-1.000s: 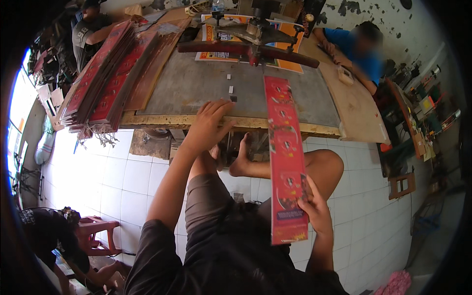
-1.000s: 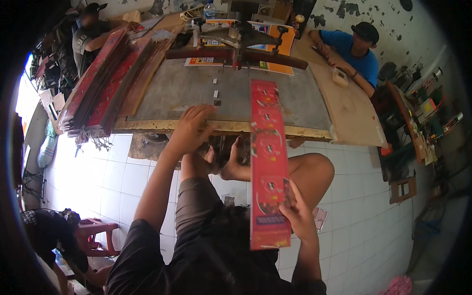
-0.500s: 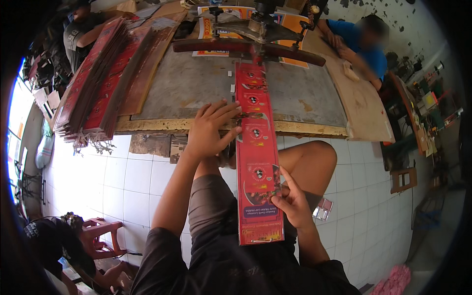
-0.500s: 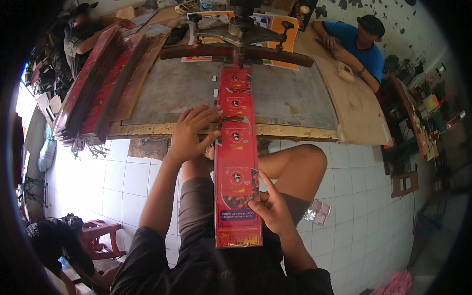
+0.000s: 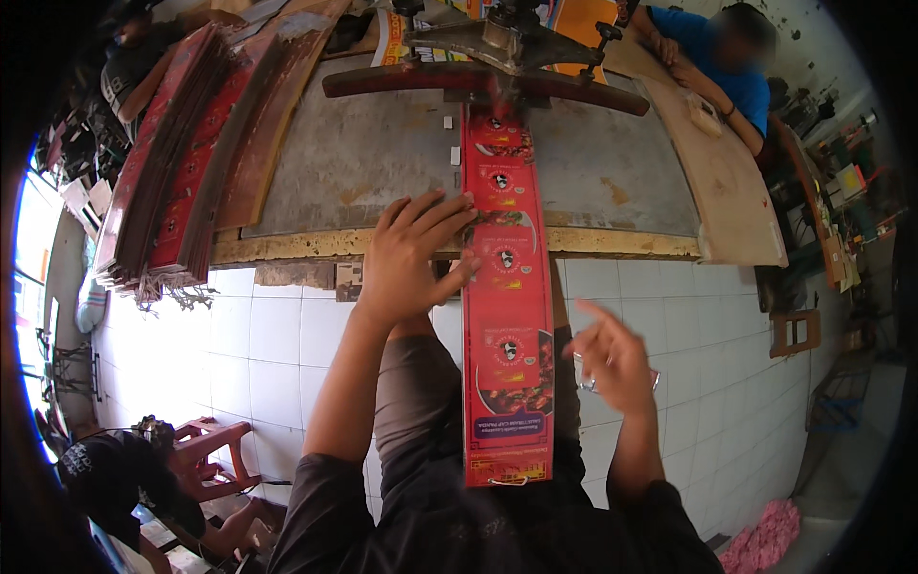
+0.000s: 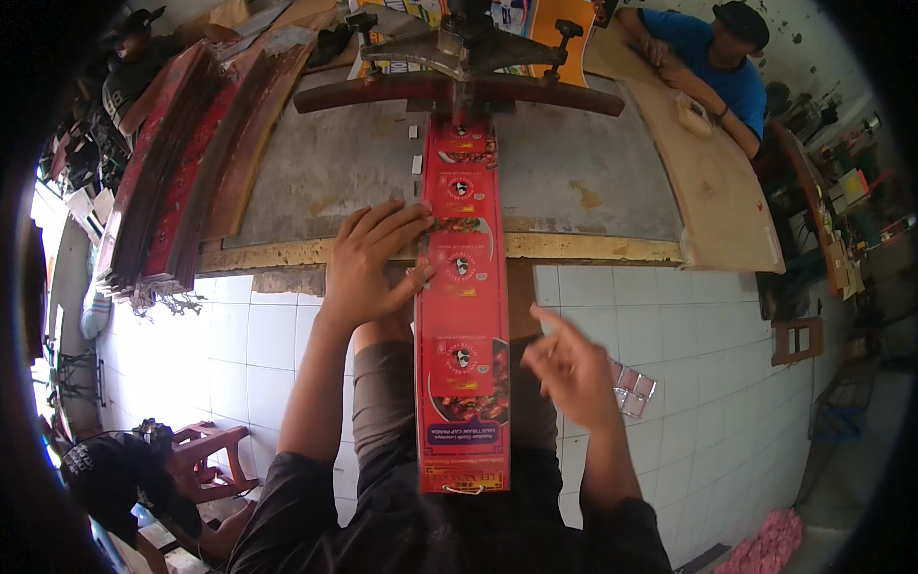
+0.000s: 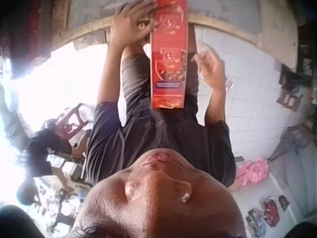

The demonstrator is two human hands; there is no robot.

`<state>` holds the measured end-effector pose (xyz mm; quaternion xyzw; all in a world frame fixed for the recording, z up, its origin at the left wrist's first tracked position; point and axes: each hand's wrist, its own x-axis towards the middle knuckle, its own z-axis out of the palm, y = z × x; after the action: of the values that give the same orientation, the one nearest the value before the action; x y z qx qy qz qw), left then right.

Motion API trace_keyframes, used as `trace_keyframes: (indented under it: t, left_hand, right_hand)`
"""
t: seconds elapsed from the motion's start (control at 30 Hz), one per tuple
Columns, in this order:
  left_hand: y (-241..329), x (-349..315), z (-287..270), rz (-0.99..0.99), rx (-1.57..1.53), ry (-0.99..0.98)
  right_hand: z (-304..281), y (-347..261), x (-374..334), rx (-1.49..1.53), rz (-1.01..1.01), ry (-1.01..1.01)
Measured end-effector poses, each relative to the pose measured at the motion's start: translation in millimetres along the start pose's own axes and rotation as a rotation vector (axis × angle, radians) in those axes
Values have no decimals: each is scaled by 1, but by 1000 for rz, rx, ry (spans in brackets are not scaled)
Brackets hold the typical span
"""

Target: The person places long red packaging strips onto a jig, aligns them, and uses a wooden block to press white stickers onto the packaging material.

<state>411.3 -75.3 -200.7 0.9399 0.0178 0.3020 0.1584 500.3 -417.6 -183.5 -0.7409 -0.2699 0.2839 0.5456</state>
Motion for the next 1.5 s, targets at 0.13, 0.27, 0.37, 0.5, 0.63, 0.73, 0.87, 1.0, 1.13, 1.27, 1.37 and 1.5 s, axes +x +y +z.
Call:
trace_keyframes:
  t: [0.13,0.27,0.37,0.5,0.63,0.73,0.87,1.0,1.13,1.27,1.37,1.5]
  left_hand:
    - [-2,-5,-2,-16,21,3]
    - [-1,1,2,-4,-14,12]
    - [0,2,2,-10,-9,10]
    - [-1,-1,1,-20,-5,4]
    - [-2,-1,0,-30,-12,0]
    - [-3,-2,0,-36,-16,3]
    - [-2,-1,1,-31,-21,6]
    - [-3,-2,1,-31,-21,9]
    - [-3,-2,1,-32,-26,10]
    - [-2,-3,0,-41,-14,9]
    - [-2,-3,1,-41,-15,5]
    - [-1,-2,1,-43,-9,-4]
  right_hand:
    - [-4,-10,94,-596,-633,256]
    - [-11,-15,167,-756,-628,212]
    - [-9,-15,185,-777,-613,157]
    - [-6,-15,182,-845,-589,103]
    - [-5,-18,180,-872,-571,97]
    - [-5,-18,182,-869,-579,92]
    - [-6,-19,183,-854,-574,89]
    - [-7,-19,184,-856,-575,83]
    - [-7,-19,184,-868,-571,79]
    - [-6,-20,184,-877,-574,77]
    - [-6,-19,184,-875,-571,84]
    - [-5,-18,183,-875,-568,94]
